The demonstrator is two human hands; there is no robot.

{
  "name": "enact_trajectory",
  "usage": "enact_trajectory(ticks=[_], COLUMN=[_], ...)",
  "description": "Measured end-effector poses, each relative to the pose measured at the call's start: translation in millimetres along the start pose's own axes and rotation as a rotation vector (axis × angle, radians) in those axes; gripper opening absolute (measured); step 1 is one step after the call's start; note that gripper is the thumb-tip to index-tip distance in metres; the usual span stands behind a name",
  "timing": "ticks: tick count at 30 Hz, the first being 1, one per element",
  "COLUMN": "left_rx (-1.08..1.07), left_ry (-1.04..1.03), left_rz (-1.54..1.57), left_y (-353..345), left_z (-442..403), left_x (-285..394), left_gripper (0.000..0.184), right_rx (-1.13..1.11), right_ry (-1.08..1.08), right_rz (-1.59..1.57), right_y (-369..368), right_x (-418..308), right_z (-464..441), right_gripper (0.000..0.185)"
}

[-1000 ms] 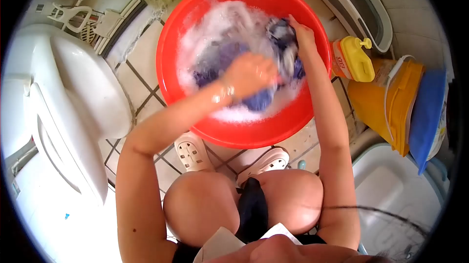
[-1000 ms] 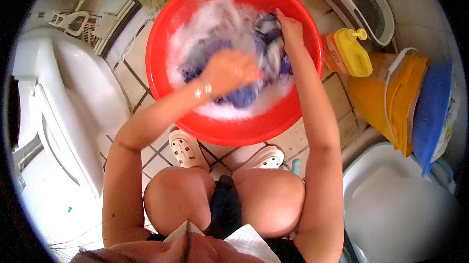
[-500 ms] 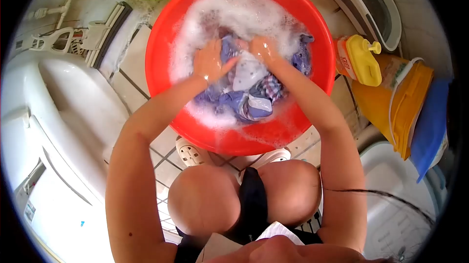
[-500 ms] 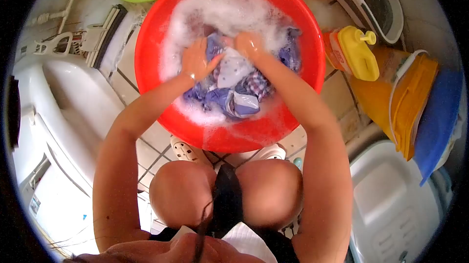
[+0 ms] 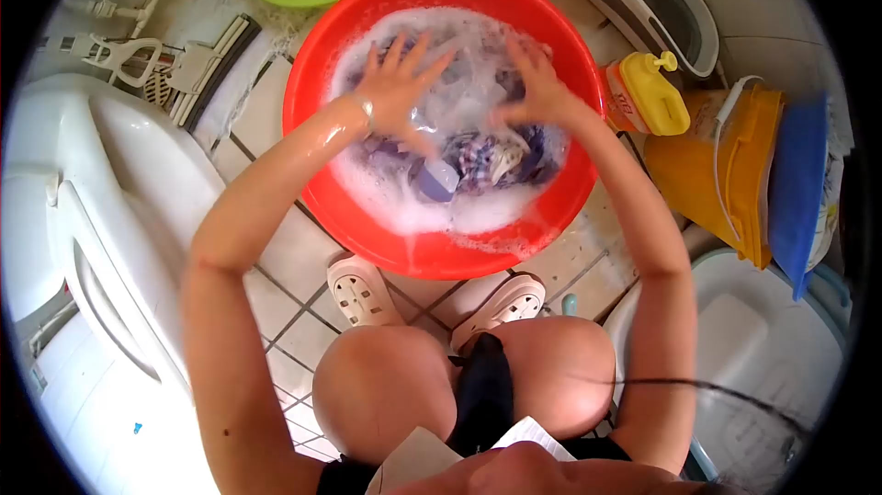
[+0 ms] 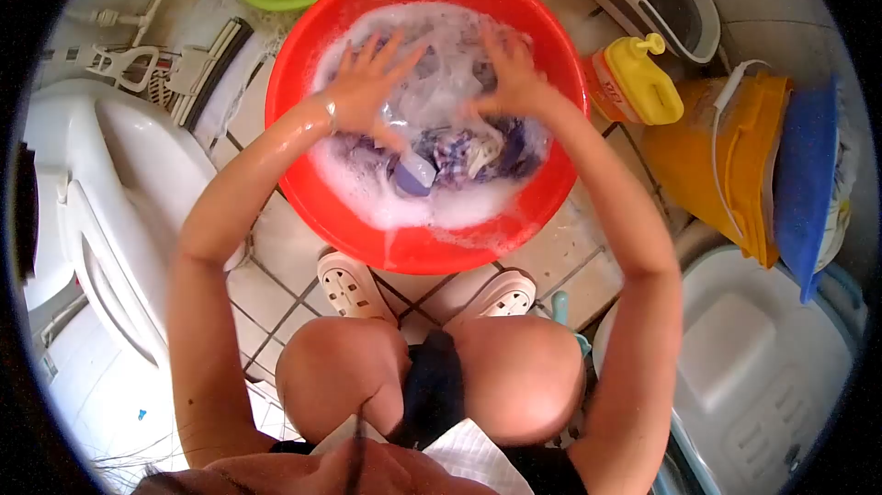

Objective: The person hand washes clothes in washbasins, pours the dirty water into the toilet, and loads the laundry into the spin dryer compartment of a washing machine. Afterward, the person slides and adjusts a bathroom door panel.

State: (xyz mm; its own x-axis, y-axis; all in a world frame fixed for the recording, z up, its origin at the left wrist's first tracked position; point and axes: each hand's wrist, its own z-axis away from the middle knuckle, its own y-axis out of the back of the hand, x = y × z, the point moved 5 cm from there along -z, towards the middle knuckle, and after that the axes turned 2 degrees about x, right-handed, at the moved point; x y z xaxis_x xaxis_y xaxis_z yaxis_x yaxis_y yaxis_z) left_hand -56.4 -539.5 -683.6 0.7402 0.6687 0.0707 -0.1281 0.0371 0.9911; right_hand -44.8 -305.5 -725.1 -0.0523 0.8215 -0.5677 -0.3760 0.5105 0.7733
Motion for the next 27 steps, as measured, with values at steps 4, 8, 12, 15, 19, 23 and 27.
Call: enact_trajectory(ticks=[4,8,12,15,19,23,27], left_rx=[-0.208,0.059,0.049,0.366,0.738,0.864,0.798], left_ry=[-0.064,0.02,0.619,0.861,0.759,0.847,0.781], left_rz=[-0.235,0.193,0.554,1.171,1.942,2.397,2.173], left_y=[-35.8,-93.3,-101.3,-167.8,-173.8,-57.5,-1.4], left_z=[23.8,6.9,-18.0,-19.9,3.4,9.2,1.8], left_x=[12.0,-28.2,-61.4,-67.7,-32.0,-13.5,6.7], left_gripper=[0.108,0.086,0.056,0.048,0.045,0.04,0.042], right_rx=[-0.273,-0.059,0.183,0.334,0.227,0.224,0.291], right_ry=[0.022,0.02,-0.141,-0.179,-0.351,-0.428,-0.535], right_rz=[0.742,0.42,0.064,-0.827,-1.208,-1.356,-1.484], right_y=[-40.6,-61.2,-68.0,-110.3,-120.1,-102.1,-55.1], right_x=[-35.8,6.3,40.2,72.7,58.2,51.9,26.9], right_z=[71.8,35.1,-1.2,-20.0,2.9,23.3,64.7], right_gripper=[0.134,0.085,0.06,0.061,0.061,0.061,0.061])
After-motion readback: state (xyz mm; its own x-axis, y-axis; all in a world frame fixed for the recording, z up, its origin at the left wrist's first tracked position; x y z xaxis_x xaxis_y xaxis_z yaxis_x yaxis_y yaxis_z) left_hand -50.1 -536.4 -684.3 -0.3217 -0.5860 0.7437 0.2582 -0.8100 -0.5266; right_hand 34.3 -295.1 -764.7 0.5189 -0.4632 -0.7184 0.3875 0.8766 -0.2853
